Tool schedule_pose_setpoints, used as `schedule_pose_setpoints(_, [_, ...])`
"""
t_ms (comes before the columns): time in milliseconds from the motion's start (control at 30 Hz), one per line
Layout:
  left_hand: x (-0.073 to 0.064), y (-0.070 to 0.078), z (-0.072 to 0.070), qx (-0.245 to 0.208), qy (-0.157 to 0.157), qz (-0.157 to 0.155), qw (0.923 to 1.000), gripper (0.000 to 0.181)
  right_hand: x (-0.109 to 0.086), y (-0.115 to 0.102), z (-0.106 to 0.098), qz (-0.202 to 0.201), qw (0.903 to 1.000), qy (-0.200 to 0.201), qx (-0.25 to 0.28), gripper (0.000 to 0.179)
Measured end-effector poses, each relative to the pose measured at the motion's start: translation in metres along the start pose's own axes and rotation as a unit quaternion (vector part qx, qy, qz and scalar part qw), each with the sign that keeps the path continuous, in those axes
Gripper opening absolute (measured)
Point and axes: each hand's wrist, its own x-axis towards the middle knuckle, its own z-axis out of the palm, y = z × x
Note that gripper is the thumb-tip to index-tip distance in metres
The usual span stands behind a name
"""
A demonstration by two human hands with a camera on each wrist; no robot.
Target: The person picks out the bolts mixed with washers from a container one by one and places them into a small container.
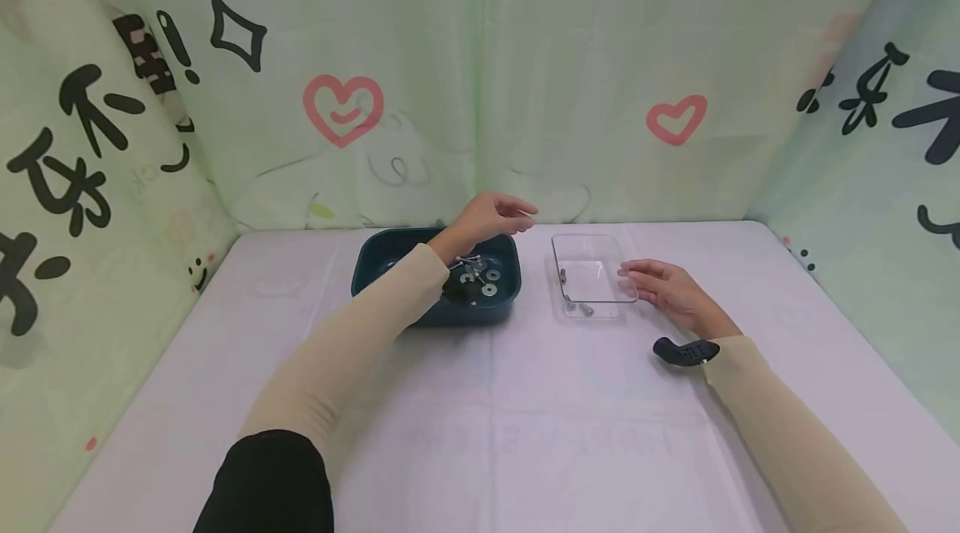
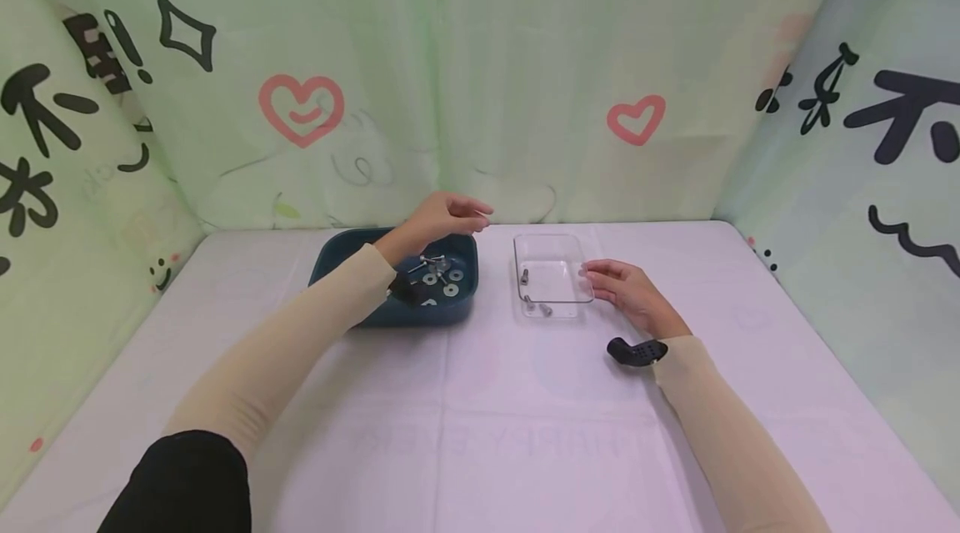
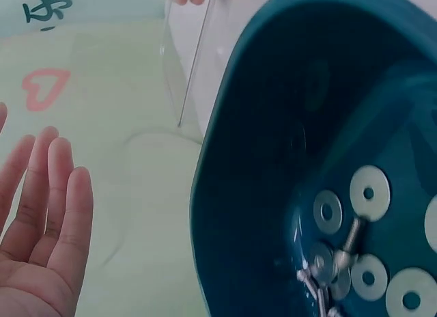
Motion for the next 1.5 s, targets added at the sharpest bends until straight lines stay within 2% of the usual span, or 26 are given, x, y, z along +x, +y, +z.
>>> schedule_pose_setpoints(233, [-0.005,-0.001,-0.014,0.005,0.001,0.005,1.0,0.033,0.002,-0.001,-0.002,-0.003,1.0,0.0,-0.006,0.05])
schedule_pose_setpoints(533, [-0.01,-0.005,-0.03,-0.004,-0.024,0.016,0.9996,0.033,0.002,-0.002,-0.004,-0.01,0.9999,-0.007,0.006,0.024])
schedule_pose_setpoints(633, [-0.011,-0.007,-0.034,0.005,-0.043,0.024,0.9987,0.033,0.002,-0.002,-0.004,-0.01,0.9999,-0.009,0.007,0.025])
schedule_pose_setpoints(833, [-0.011,-0.015,-0.042,0.054,-0.085,0.052,0.9935,0.031,0.0,-0.004,-0.004,-0.014,0.9997,-0.014,0.011,0.039])
schedule_pose_setpoints(1067, [-0.006,-0.03,-0.047,0.084,-0.099,0.061,0.9896,0.03,-0.002,-0.004,-0.001,-0.008,0.9999,-0.006,0.011,0.033])
schedule_pose_setpoints(1333, [0.002,-0.046,-0.047,0.108,-0.111,0.041,0.9871,0.029,-0.003,-0.003,-0.001,-0.006,0.9999,-0.009,0.005,0.05])
schedule_pose_setpoints(1500, [0.009,-0.057,-0.045,0.117,-0.122,0.03,0.9852,0.03,-0.004,-0.003,0.0,-0.006,0.9998,-0.011,0.014,0.046])
